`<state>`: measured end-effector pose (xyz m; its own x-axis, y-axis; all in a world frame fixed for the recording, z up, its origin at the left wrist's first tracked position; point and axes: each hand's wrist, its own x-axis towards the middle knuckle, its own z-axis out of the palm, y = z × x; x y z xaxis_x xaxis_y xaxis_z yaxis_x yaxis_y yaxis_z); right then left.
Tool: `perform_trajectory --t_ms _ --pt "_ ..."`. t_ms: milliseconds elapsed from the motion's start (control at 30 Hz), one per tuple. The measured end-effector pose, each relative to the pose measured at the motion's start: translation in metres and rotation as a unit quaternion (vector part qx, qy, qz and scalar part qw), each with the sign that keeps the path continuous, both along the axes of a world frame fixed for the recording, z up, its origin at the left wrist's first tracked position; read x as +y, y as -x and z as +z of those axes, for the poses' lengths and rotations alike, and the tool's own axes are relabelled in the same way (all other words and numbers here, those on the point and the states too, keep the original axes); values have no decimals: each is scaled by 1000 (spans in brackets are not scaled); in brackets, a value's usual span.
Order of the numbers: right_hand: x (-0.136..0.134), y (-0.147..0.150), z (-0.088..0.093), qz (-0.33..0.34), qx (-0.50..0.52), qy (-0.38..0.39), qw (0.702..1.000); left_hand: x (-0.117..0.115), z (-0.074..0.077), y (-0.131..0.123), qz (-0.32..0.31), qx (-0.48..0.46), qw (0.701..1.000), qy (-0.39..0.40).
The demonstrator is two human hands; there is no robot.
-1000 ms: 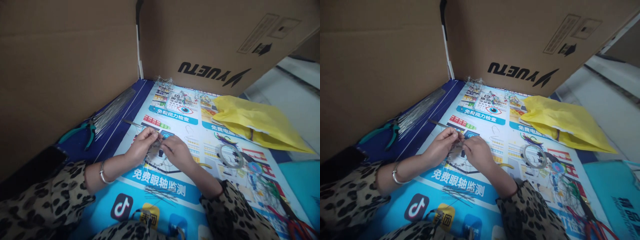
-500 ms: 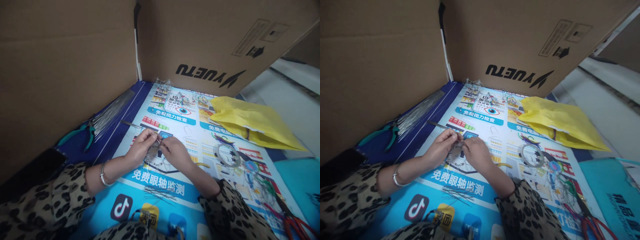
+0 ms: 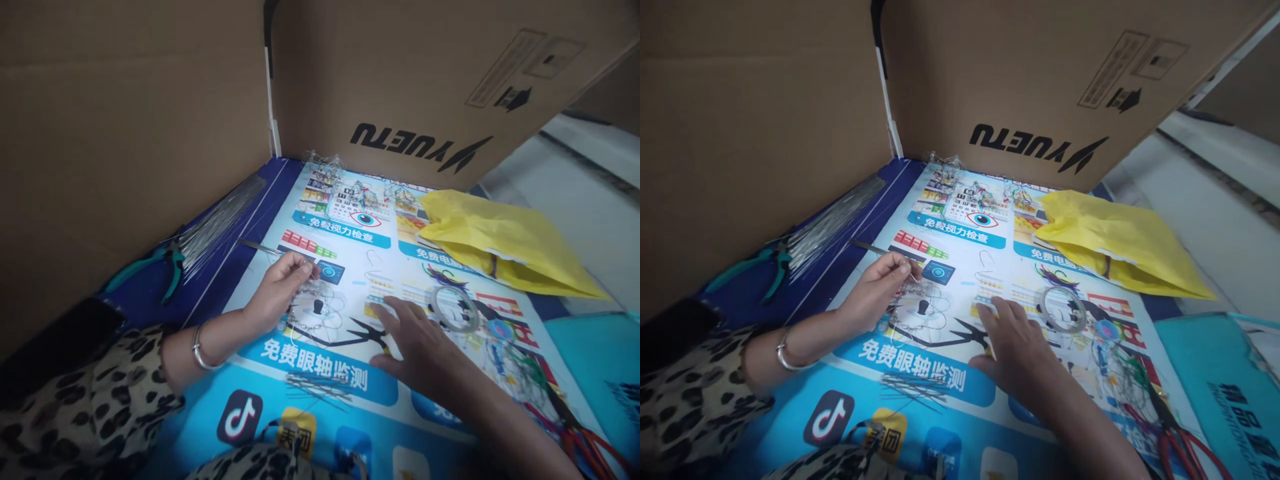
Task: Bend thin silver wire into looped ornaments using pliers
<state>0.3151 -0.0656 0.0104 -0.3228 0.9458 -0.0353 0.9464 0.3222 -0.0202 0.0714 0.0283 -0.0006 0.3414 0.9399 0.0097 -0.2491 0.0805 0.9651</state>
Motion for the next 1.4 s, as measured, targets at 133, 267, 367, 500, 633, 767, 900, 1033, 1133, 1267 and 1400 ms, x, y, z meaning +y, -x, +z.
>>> perform_trajectory --t_ms 133,267,367,500,633,767,900,1033,1133,1267,1400 --pt "-18 -11 -9 41 -2 -48 998 5 5 3 15 17 999 -30" --pt "-17 -5 -16 61 -11 -125 990 10 13 6 7 31 999 -43" --pt "-10 -2 -23 38 -3 -167 985 14 20 6 -11 23 999 -41" --pt "1 0 -28 -24 68 -173 982 19 34 3 -61 45 996 -46" --pt "16 10 -12 -32 143 -175 974 25 49 -7 -104 120 986 -54" --pt "34 24 14 1 139 -257 956 29 58 -19 -82 241 956 -145" --pt "45 27 25 4 96 -290 952 31 60 -23 -41 319 921 -221" --pt "47 20 19 6 39 -311 950 32 56 -21 -48 301 934 -185" --pt "45 16 13 10 9 -334 942 33 50 -21 -64 254 959 -108" --pt "42 15 9 36 -35 -361 931 33 47 -22 -77 185 980 -9" --pt "40 14 6 52 -47 -371 926 33 48 -23 -75 167 983 14"
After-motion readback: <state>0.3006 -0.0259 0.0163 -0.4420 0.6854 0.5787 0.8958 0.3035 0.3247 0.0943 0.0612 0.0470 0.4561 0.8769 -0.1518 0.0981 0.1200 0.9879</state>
